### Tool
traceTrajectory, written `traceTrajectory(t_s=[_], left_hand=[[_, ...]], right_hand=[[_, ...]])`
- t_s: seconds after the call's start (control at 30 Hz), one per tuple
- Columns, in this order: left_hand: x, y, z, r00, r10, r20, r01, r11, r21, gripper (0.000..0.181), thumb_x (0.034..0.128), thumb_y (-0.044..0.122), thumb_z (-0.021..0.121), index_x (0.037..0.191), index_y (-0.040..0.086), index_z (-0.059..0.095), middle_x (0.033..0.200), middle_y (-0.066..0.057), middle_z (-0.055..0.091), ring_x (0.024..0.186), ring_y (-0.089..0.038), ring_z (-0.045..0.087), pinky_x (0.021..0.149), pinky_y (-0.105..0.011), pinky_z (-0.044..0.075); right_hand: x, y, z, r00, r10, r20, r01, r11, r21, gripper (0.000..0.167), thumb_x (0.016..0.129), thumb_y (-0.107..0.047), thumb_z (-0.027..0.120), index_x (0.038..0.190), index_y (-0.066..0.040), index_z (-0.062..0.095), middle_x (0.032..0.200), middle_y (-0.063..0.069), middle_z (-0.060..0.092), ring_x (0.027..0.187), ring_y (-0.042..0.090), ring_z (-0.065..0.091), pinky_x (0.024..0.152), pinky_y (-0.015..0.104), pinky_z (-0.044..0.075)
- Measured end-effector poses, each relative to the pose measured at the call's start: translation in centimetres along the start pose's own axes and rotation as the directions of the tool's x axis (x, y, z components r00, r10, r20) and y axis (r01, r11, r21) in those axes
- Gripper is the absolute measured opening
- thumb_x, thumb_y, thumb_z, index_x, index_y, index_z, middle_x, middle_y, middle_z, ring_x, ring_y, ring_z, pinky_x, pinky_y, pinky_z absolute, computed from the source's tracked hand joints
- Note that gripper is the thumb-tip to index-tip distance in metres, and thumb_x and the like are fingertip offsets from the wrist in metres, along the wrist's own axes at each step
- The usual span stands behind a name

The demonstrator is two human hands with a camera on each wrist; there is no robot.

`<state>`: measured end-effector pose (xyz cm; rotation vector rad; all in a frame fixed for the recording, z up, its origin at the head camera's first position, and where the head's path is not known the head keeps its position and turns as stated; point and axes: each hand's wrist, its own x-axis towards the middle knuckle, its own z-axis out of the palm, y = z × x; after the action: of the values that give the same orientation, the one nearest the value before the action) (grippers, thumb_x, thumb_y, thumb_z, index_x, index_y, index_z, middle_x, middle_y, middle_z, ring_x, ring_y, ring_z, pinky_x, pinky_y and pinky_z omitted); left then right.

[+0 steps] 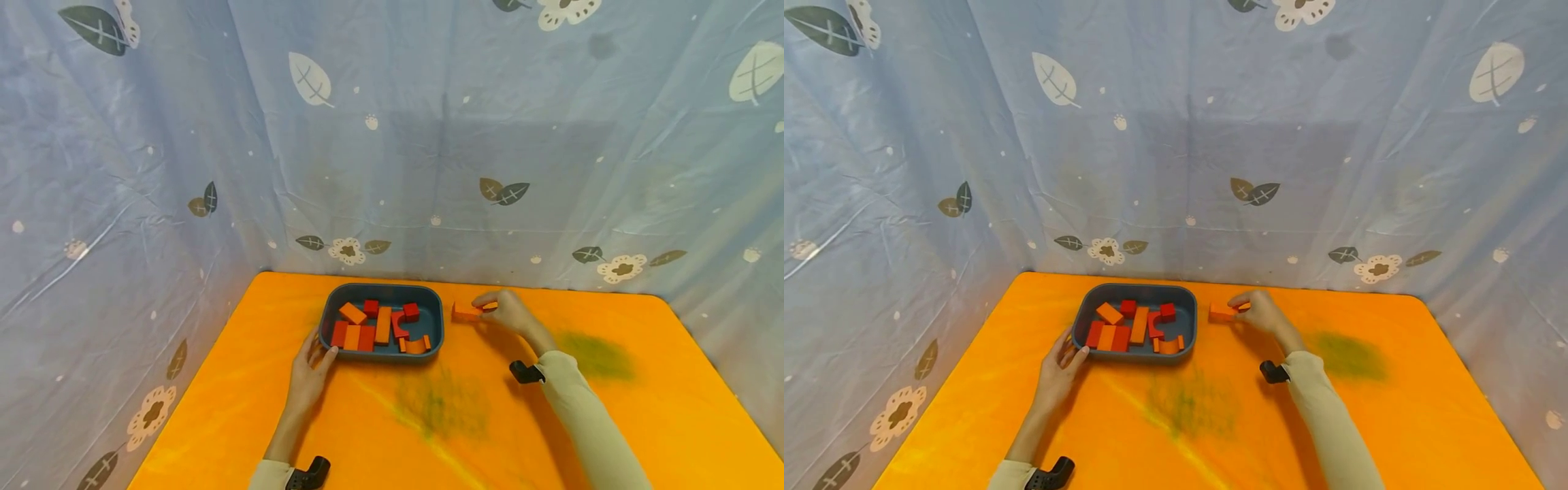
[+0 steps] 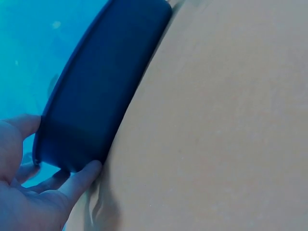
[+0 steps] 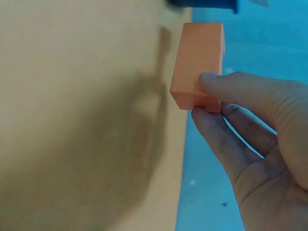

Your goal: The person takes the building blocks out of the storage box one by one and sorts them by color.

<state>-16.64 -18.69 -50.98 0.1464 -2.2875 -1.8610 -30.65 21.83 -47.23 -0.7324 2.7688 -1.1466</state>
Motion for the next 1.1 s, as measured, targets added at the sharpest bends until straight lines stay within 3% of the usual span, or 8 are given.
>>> traceTrajectory(t_s=[0.1,0.33,0.5,0.77,1.1], left_hand=[[-0.1,0.1,0.0,1.000,-0.006,0.000,0.006,1.000,0.002,0.067,0.0976,0.019,0.062,0.154,0.007,0.029,0.153,-0.022,0.033,0.136,-0.042,0.038,0.109,-0.052,0.039],[-0.2,0.1,0.1,1.000,-0.011,0.005,0.011,1.000,-0.022,0.068,0.0978,0.018,0.062,0.154,0.006,0.027,0.155,-0.022,0.031,0.137,-0.043,0.036,0.110,-0.051,0.037],[0.0,-0.1,0.1,1.000,-0.009,0.004,0.009,0.999,-0.035,0.068,0.0978,0.019,0.062,0.154,0.006,0.027,0.154,-0.022,0.031,0.138,-0.042,0.036,0.111,-0.052,0.037],[0.1,-0.1,0.0,1.000,-0.010,0.007,0.010,1.000,-0.023,0.068,0.0980,0.020,0.062,0.154,0.005,0.026,0.154,-0.023,0.031,0.138,-0.043,0.035,0.110,-0.052,0.037],[0.1,-0.1,0.1,1.000,-0.008,0.006,0.009,0.999,-0.040,0.068,0.0981,0.017,0.061,0.155,0.005,0.026,0.154,-0.022,0.031,0.137,-0.041,0.037,0.110,-0.050,0.038]], right_hand=[[0.1,0.5,0.3,1.000,-0.026,0.016,0.027,0.997,-0.066,0.023,0.082,0.004,0.074,0.104,0.005,0.074,0.109,0.021,0.070,0.104,0.039,0.064,0.082,0.044,0.058],[0.0,0.4,1.1,0.996,-0.081,0.039,0.085,0.990,-0.112,0.023,0.080,0.009,0.073,0.103,0.006,0.073,0.106,0.022,0.070,0.099,0.039,0.064,0.083,0.048,0.057],[0.1,-0.6,0.4,0.996,-0.039,0.080,0.047,0.994,-0.097,0.027,0.081,0.011,0.067,0.108,0.009,0.069,0.113,0.026,0.065,0.108,0.044,0.058,0.088,0.053,0.054],[0.8,-4.5,-1.3,0.994,-0.089,0.071,0.096,0.989,-0.112,0.028,0.083,0.008,0.069,0.111,0.008,0.069,0.116,0.024,0.066,0.106,0.042,0.061,0.085,0.049,0.056],[1.2,-10.0,0.1,0.975,-0.140,0.172,0.166,0.975,-0.150,0.032,0.086,-0.002,0.071,0.118,0.005,0.067,0.117,0.018,0.067,0.105,0.038,0.062,0.090,0.050,0.054]])
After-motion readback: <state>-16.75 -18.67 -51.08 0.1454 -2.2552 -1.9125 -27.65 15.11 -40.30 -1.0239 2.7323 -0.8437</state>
